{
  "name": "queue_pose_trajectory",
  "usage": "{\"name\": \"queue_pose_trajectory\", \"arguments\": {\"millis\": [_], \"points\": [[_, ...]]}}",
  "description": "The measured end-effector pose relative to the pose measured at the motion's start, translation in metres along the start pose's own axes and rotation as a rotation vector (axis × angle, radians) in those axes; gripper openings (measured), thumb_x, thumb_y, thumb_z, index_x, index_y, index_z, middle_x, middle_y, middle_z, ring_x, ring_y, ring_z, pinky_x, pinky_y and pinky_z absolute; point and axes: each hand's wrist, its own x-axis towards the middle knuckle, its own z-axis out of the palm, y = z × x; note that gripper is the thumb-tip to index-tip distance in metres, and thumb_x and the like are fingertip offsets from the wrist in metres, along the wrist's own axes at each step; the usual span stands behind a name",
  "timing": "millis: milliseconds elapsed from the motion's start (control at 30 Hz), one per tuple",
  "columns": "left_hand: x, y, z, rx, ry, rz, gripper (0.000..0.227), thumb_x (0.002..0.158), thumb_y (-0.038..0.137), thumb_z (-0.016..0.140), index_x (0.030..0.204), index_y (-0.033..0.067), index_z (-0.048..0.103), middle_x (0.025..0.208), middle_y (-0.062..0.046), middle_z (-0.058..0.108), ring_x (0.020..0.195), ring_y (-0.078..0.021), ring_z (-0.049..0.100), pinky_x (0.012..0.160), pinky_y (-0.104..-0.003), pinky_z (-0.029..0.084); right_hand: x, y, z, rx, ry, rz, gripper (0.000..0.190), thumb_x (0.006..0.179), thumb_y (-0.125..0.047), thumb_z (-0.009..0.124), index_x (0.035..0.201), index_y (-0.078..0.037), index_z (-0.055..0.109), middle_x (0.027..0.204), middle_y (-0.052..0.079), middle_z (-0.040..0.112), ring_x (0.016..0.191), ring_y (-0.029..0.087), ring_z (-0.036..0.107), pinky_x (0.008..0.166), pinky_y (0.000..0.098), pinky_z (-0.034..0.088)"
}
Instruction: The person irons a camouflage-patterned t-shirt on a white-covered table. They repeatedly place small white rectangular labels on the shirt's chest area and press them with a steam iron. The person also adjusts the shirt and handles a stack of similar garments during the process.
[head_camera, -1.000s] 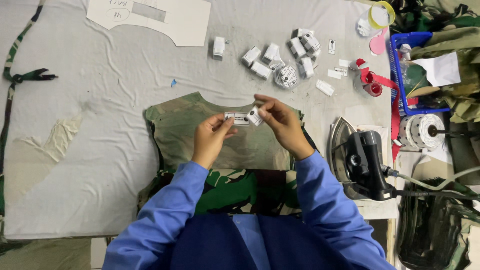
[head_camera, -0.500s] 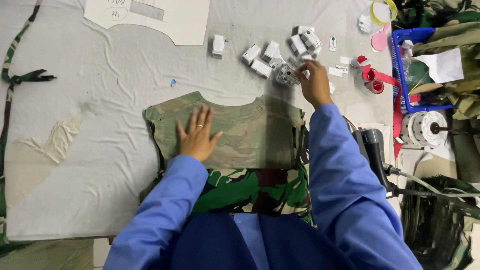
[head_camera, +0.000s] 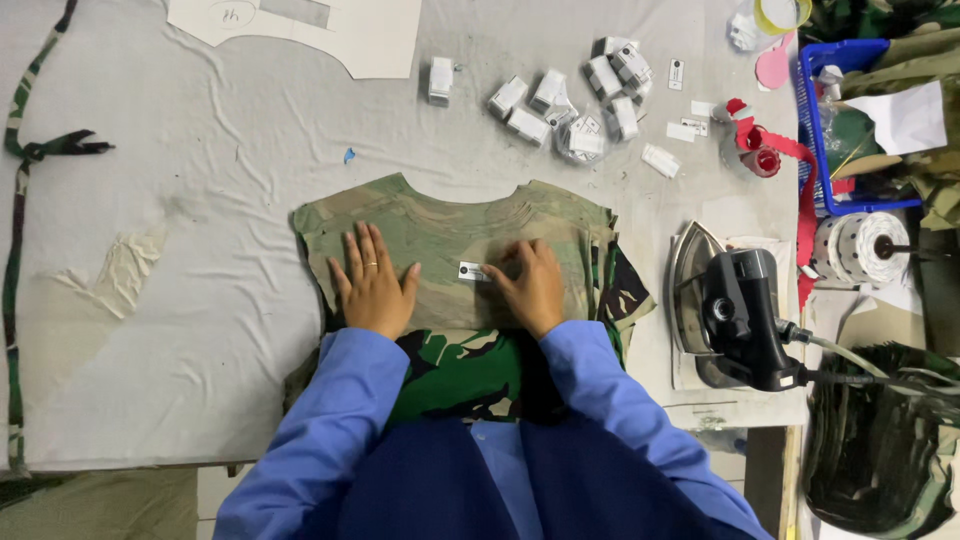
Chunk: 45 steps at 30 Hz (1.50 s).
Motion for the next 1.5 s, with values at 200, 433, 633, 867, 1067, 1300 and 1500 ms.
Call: {"name": "queue_pose_trajectory", "arguments": {"millis": [200, 433, 633, 867, 1067, 1300, 1500], "points": [[-0.005, 0.030, -0.030, -0.101, -0.102, -0.020, 0.107, 0.083, 0.069, 0.049, 0.155, 0.0021, 0.004, 0.164, -0.017, -0.003, 0.150, -0.0366, -0.006, 0.113, -0.071, 0.000, -0.005, -0.006, -0.001, -0.094, 0.016, 0.063, 0.057, 0.072, -0.062, 0.076, 0.094, -0.013, 0.057, 0.098, 0.008, 0.052, 0.097, 0.032, 0.056, 0.081, 0.0420, 0.041], [-0.002, 0.040, -0.034, -0.099, -0.109, -0.068, 0.113, 0.079, 0.066, 0.057, 0.156, 0.0033, 0.003, 0.164, -0.015, -0.005, 0.150, -0.0345, -0.010, 0.110, -0.073, -0.006, -0.002, -0.009, -0.003, -0.058, -0.001, 0.066, 0.054, 0.068, -0.059, 0.079, 0.088, -0.015, 0.056, 0.096, 0.009, 0.051, 0.096, 0.035, 0.055, 0.083, 0.0426, 0.039], [-0.004, 0.038, -0.034, -0.120, -0.113, -0.059, 0.113, 0.079, 0.065, 0.057, 0.156, 0.0041, 0.002, 0.164, -0.014, -0.007, 0.150, -0.0337, -0.011, 0.109, -0.072, -0.007, -0.003, -0.007, -0.001, -0.027, 0.008, 0.072, 0.054, 0.067, -0.059, 0.080, 0.089, -0.016, 0.056, 0.097, 0.007, 0.050, 0.098, 0.033, 0.054, 0.084, 0.0411, 0.038], [-0.004, 0.039, -0.032, -0.107, -0.091, -0.062, 0.113, 0.079, 0.065, 0.058, 0.156, 0.0045, 0.003, 0.164, -0.014, -0.005, 0.151, -0.0335, -0.009, 0.110, -0.072, -0.007, -0.002, -0.006, -0.001, -0.023, 0.002, 0.084, 0.053, 0.066, -0.059, 0.081, 0.088, -0.018, 0.055, 0.097, 0.006, 0.050, 0.099, 0.032, 0.053, 0.084, 0.0398, 0.037], [-0.004, 0.048, -0.028, -0.138, -0.068, -0.090, 0.111, 0.078, 0.060, 0.062, 0.156, 0.0062, 0.004, 0.164, -0.015, -0.004, 0.150, -0.0363, -0.008, 0.109, -0.074, -0.005, -0.002, -0.012, -0.006, -0.046, -0.020, 0.086, 0.053, 0.067, -0.060, 0.079, 0.088, -0.018, 0.054, 0.099, 0.005, 0.049, 0.101, 0.031, 0.053, 0.085, 0.0403, 0.038], [0.007, 0.001, -0.039, -0.175, -0.047, -0.055, 0.076, 0.097, 0.056, 0.038, 0.158, 0.0178, 0.013, 0.165, -0.006, 0.007, 0.152, -0.0311, 0.002, 0.109, -0.076, 0.002, -0.033, 0.079, -0.153, -0.748, 0.586, -0.093, 0.059, 0.077, -0.058, 0.082, 0.113, -0.014, 0.066, 0.110, 0.014, 0.063, 0.105, 0.034, 0.060, 0.088, 0.0452, 0.047], [0.017, -0.050, -0.051, -0.127, 0.040, -0.097, 0.067, 0.095, 0.057, 0.034, 0.155, 0.0320, 0.018, 0.164, -0.004, 0.009, 0.150, -0.0283, 0.002, 0.112, -0.066, 0.004, -0.034, 0.170, -0.209, -0.255, 0.105, 0.539, 0.050, 0.098, -0.050, 0.059, 0.121, -0.008, 0.044, 0.102, 0.032, 0.064, 0.095, 0.055, 0.058, 0.078, 0.0553, 0.042]]}}
